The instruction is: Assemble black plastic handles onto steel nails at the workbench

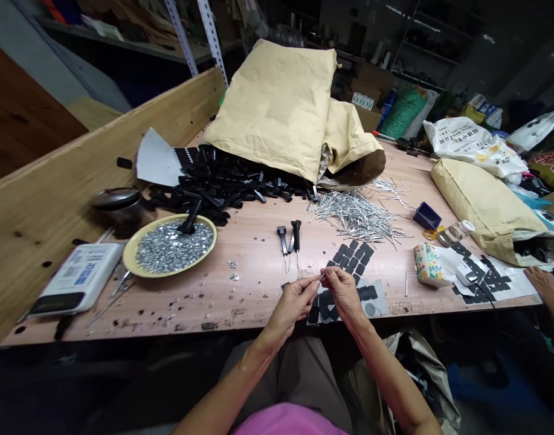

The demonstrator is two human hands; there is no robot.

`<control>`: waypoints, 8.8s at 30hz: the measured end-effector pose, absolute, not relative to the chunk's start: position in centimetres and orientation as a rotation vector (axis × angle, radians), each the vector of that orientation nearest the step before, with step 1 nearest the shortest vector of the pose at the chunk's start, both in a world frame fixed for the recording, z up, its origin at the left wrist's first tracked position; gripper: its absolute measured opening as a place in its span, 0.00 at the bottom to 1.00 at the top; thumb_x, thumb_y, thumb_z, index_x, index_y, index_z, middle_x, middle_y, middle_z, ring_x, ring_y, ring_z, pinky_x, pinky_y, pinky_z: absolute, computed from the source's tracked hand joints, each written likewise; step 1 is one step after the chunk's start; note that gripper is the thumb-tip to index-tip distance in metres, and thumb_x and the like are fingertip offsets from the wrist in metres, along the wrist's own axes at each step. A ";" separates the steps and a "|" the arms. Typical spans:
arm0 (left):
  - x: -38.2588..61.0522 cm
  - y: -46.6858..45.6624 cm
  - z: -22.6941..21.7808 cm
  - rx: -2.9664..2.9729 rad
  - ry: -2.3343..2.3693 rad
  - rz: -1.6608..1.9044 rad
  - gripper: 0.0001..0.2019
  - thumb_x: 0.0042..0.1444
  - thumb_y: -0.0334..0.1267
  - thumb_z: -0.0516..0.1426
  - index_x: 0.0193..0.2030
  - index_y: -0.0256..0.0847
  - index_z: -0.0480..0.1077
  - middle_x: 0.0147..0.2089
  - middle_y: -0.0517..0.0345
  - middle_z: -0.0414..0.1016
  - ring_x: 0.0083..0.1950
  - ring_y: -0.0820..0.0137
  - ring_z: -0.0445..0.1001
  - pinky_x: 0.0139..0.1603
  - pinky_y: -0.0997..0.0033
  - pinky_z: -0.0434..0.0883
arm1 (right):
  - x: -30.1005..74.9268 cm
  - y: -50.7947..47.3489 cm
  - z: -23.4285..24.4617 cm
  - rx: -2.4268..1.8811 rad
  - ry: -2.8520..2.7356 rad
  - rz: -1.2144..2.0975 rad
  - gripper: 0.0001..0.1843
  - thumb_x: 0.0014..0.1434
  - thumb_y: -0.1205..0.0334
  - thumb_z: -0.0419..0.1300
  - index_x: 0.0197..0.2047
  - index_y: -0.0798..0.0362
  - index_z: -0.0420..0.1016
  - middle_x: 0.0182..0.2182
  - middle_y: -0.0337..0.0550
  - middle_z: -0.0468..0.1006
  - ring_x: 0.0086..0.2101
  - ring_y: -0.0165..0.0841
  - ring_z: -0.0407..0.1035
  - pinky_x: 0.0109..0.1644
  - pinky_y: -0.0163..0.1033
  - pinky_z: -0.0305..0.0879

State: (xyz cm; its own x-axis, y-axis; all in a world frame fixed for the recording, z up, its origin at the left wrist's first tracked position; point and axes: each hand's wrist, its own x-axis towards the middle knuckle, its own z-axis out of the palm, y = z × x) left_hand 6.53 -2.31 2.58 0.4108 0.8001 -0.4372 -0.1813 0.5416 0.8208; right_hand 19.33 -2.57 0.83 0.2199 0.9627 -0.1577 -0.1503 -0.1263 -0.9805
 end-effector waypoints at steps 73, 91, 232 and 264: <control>6.7 -2.5 0.5 2.427 1.054 1.234 0.15 0.64 0.34 0.46 0.44 0.37 0.73 0.30 0.54 0.78 0.29 0.72 0.76 0.29 0.77 0.71 | 23.4 -3.7 3.6 -1.410 -1.391 1.197 0.15 0.51 0.48 0.62 0.28 0.52 0.73 0.22 0.36 0.73 0.23 0.28 0.70 0.30 0.33 0.66; 6.6 -1.7 0.2 2.722 1.049 1.139 0.13 0.63 0.30 0.45 0.43 0.37 0.70 0.28 0.56 0.75 0.27 0.73 0.74 0.26 0.76 0.68 | 23.3 -3.7 2.5 -1.420 -1.186 1.355 0.20 0.49 0.43 0.61 0.28 0.53 0.70 0.23 0.36 0.72 0.24 0.28 0.68 0.31 0.35 0.64; 6.8 1.2 2.0 0.372 1.089 0.697 0.11 0.39 0.32 0.66 0.32 0.34 0.75 0.22 0.64 0.66 0.15 0.86 0.53 0.12 0.85 0.53 | 34.3 -1.6 -3.2 -2.019 -2.381 -0.007 0.11 0.63 0.65 0.49 0.32 0.53 0.71 0.32 0.44 0.72 0.35 0.32 0.64 0.29 0.32 0.54; -4.7 -1.9 1.1 0.281 1.268 1.170 0.19 0.29 0.44 0.66 0.26 0.36 0.66 0.17 0.68 0.65 0.11 0.87 0.49 0.14 0.82 0.41 | 10.9 5.8 -1.0 -1.412 -2.479 0.592 0.12 0.63 0.66 0.51 0.44 0.52 0.74 0.37 0.45 0.76 0.37 0.32 0.72 0.40 0.32 0.65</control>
State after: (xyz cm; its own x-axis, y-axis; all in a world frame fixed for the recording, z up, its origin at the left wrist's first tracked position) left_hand -4.70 -1.94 1.13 -0.1462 0.7962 -0.5872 -0.5215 0.4424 0.7296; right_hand 10.90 5.77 -1.00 -0.5104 0.8599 -0.0020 0.7682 0.4549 -0.4505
